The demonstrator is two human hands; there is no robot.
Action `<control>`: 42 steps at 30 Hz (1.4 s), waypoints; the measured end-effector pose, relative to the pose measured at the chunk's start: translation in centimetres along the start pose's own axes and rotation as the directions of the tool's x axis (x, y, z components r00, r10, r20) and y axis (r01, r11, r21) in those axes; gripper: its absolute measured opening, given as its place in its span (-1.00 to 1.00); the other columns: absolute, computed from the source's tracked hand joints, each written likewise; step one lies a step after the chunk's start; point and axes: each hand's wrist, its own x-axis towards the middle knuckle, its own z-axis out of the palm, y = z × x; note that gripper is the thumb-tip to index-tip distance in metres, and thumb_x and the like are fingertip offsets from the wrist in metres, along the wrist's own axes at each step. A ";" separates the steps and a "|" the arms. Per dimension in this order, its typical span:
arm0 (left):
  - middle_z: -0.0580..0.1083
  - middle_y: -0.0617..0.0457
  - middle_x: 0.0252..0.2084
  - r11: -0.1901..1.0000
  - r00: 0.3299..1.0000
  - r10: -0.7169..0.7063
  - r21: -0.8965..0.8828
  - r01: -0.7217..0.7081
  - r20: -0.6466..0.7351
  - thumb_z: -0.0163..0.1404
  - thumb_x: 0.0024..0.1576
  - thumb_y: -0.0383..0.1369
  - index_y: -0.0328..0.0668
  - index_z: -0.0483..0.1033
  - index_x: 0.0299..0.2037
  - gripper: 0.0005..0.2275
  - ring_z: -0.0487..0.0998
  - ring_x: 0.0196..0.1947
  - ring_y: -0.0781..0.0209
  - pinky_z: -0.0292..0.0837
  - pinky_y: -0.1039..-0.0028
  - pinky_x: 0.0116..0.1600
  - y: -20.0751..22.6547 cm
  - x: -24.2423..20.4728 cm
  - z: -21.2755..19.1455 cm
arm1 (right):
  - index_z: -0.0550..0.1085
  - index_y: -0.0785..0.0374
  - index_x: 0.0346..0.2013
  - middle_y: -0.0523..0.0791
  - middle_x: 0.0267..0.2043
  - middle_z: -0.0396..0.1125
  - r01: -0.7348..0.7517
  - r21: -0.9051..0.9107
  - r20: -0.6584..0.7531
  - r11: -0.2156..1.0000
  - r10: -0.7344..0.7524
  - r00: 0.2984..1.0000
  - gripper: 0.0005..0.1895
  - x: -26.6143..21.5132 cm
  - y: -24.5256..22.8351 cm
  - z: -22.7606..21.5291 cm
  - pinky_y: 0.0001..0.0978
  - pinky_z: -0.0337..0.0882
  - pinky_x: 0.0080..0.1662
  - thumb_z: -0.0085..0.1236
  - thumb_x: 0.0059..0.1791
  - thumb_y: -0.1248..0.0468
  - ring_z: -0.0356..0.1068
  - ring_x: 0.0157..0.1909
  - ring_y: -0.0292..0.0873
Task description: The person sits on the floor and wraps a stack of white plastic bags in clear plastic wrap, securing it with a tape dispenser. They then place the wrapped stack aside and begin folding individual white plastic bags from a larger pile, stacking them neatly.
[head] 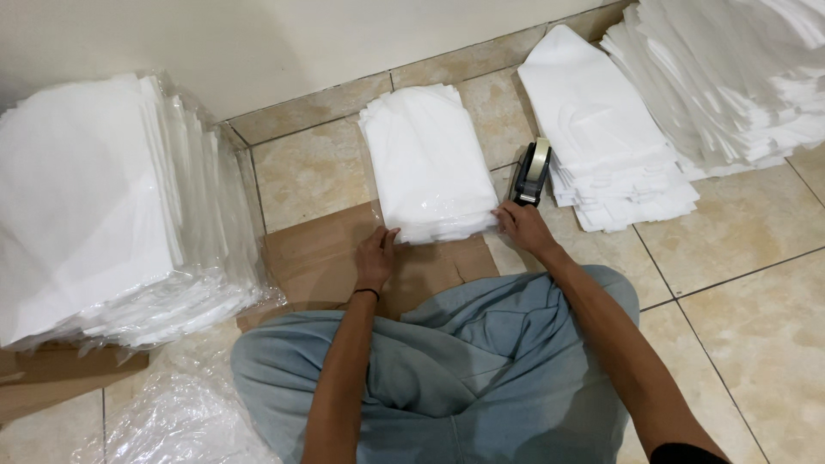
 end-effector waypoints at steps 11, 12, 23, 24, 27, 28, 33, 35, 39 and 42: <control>0.32 0.10 -0.62 0.852 0.877 -0.477 -0.216 0.478 0.057 0.11 0.15 -0.05 -0.10 0.29 -0.57 -0.60 0.34 -0.55 0.29 0.26 0.46 -0.46 1.1 1.0 -1.1 | 0.45 0.34 -0.40 0.01 -0.56 0.38 -0.256 0.346 -0.042 0.903 0.287 0.957 -0.67 1.2 -1.5 0.7 -0.34 0.39 -0.46 0.22 0.04 0.12 0.37 -0.56 -0.16; 0.31 0.06 -0.59 0.824 0.849 -0.529 -0.227 0.519 0.023 0.19 0.07 -0.05 -0.13 0.28 -0.58 -0.58 0.35 -0.53 0.26 0.27 0.43 -0.45 1.4 1.2 -1.2 | 0.44 0.40 -0.39 0.06 -0.54 0.34 -0.273 0.360 -0.076 0.892 0.319 0.945 -0.66 1.2 -0.4 1.0 -0.29 0.38 -0.47 0.31 -0.02 0.16 0.37 -0.55 -0.11; 0.47 -0.08 -0.29 0.790 0.788 -0.612 -0.078 0.607 -0.068 0.19 0.00 0.01 -0.12 0.32 -0.21 -0.56 0.55 -0.16 -0.10 0.41 0.12 -0.07 4.5 1.5 -1.7 | 0.59 0.28 -0.17 0.08 -0.23 0.44 -0.138 0.149 -0.204 0.979 0.167 0.965 -0.82 0.1 -5.5 0.6 -0.20 0.47 -0.09 0.19 0.08 0.23 0.47 -0.15 0.02; 0.50 -0.10 -0.26 0.784 0.780 -0.621 -0.047 0.619 -0.075 0.17 0.01 0.01 -0.10 0.32 -0.21 -0.57 0.55 -0.12 -0.14 0.42 0.10 -0.03 4.3 1.6 -1.7 | 0.60 0.30 -0.18 0.07 -0.27 0.46 -0.183 0.203 -0.183 0.962 0.221 0.958 -0.79 0.2 -5.4 0.7 -0.28 0.48 -0.16 0.18 0.09 0.19 0.48 -0.22 -0.05; 0.50 -0.16 -0.27 0.818 0.814 -0.575 -0.072 0.570 -0.084 0.12 0.09 -0.07 -0.14 0.33 -0.26 -0.66 0.55 -0.12 -0.18 0.40 0.06 -0.02 3.7 1.4 -1.1 | 0.58 0.33 -0.29 0.09 -0.38 0.46 -0.220 0.247 -0.142 0.944 0.260 0.955 -0.74 0.4 -3.7 1.6 -0.36 0.45 -0.43 0.20 0.08 0.16 0.43 -0.50 -0.17; 0.50 -0.16 -0.27 0.819 0.815 -0.573 -0.073 0.569 -0.085 0.12 0.09 -0.07 -0.14 0.33 -0.26 -0.66 0.55 -0.12 -0.18 0.40 0.06 -0.02 3.7 1.4 -1.1 | 0.58 0.33 -0.29 0.09 -0.38 0.46 -0.219 0.246 -0.144 0.944 0.259 0.955 -0.74 0.4 -4.0 1.5 -0.36 0.45 -0.43 0.20 0.08 0.16 0.43 -0.50 -0.17; 0.33 0.02 -0.21 0.919 0.936 -0.300 0.205 0.336 -0.184 0.06 0.18 -0.12 -0.09 0.34 -0.38 -0.73 0.20 0.07 -0.07 0.04 0.10 0.13 -0.7 1.8 2.0 | 0.57 0.30 -0.40 0.04 -0.43 0.48 -0.353 0.075 -0.139 0.933 0.360 0.923 -0.69 0.6 -7.5 0.2 -0.24 0.41 -0.35 0.23 0.00 0.08 0.49 -0.39 -0.03; 0.32 0.06 -0.16 0.906 0.940 -0.286 0.269 0.328 -0.184 0.03 0.18 -0.06 -0.03 0.37 -0.31 -0.73 0.21 0.08 -0.02 0.05 0.15 0.13 0.3 1.8 1.1 | 0.55 0.32 -0.39 0.06 -0.41 0.47 -0.392 0.113 -0.145 0.913 0.405 0.903 -0.64 0.6 -8.4 -0.3 -0.19 0.43 -0.31 0.28 -0.04 0.04 0.49 -0.36 0.00; 0.40 -0.07 -0.25 0.922 0.975 -0.221 0.320 0.219 -0.031 -0.06 0.27 -0.29 -0.16 0.43 -0.28 -0.85 0.44 -0.07 -0.04 0.27 0.18 -0.02 2.7 2.5 0.1 | 0.37 0.28 -0.17 0.12 -0.31 0.44 -0.424 0.076 -0.169 0.902 0.431 0.886 -0.45 0.6 -7.0 1.1 -0.02 0.43 -0.18 0.32 -0.10 -0.10 0.49 -0.20 0.15; 0.45 -0.22 -0.48 0.944 0.984 -0.177 0.282 0.170 -0.001 -0.16 0.29 -0.37 -0.28 0.40 -0.39 -0.78 0.54 -0.40 -0.05 0.41 0.26 -0.31 0.3 2.8 2.4 | 0.35 0.24 -0.36 0.03 -0.39 0.42 -0.233 -0.059 -0.260 0.971 0.210 0.942 -0.60 0.4 -5.3 2.2 -0.23 0.42 -0.37 0.23 0.02 -0.02 0.48 -0.35 0.03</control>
